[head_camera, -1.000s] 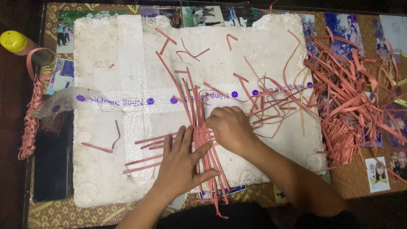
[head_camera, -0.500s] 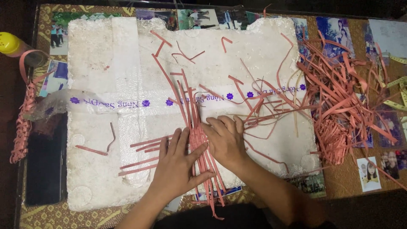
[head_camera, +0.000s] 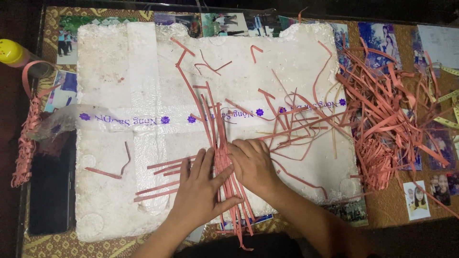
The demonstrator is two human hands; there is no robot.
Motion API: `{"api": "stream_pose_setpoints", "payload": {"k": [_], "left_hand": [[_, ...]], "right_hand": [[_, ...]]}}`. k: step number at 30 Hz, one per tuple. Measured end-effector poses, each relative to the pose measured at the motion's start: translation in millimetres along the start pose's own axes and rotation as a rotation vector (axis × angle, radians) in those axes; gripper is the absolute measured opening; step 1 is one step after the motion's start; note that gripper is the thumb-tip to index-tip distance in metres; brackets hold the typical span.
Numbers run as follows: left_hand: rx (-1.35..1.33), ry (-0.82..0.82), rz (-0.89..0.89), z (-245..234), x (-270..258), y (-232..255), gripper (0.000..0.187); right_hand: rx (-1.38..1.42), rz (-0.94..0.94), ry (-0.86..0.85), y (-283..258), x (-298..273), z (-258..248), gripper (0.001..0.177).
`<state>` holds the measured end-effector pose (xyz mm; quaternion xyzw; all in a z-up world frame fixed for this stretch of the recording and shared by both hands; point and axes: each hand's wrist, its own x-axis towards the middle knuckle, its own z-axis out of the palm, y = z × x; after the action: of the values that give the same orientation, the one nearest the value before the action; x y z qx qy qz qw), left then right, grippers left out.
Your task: Weaving thin pink plastic strips together on a foam base to create a woven structure.
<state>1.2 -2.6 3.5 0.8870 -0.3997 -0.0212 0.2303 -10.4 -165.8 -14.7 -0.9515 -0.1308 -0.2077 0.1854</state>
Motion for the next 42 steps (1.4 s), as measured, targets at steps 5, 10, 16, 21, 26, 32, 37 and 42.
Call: {"api": "stream_pose_setpoints", "payload": {"k": [5,10,16,21,26,32,37,42], "left_hand": [[-0.009,0.028,0.017,3,-1,-1,0.06],[0.004,0.005,0.03,6,-2,-3,0.062],[0.01,0.044,0.045,6,-1,-3,0.063],[-0.006,0.023,0.04,8,-1,-4,0.064],[-0.005,0.05,0.049,5,-1,-3,0.064],[0.004,0.081,0.051,3,-1,-2,0.062],[-0.007,-0.025,0.018,2,-2,-3,0.062],[0.002,0.049,0.014,3,-2,0,0.063]], "right_hand": [[-0.041,-0.007,-0.015,1,-2,4,0.014],[0.0,0.012,-0.049,3,-5,6,0.016],[0.021,0.023,-0.042,2,-3,5,0.011],[0.058,0.034,-0.055,5,-4,7,0.012],[0.09,0.072,-0.082,5,-3,5,0.012],[0.216,0.004,-0.028,5,-7,-4,0.021],[0.242,0.016,0.016,2,-8,-7,0.015],[0.216,0.098,-0.084,0,-8,-9,0.028]]}}
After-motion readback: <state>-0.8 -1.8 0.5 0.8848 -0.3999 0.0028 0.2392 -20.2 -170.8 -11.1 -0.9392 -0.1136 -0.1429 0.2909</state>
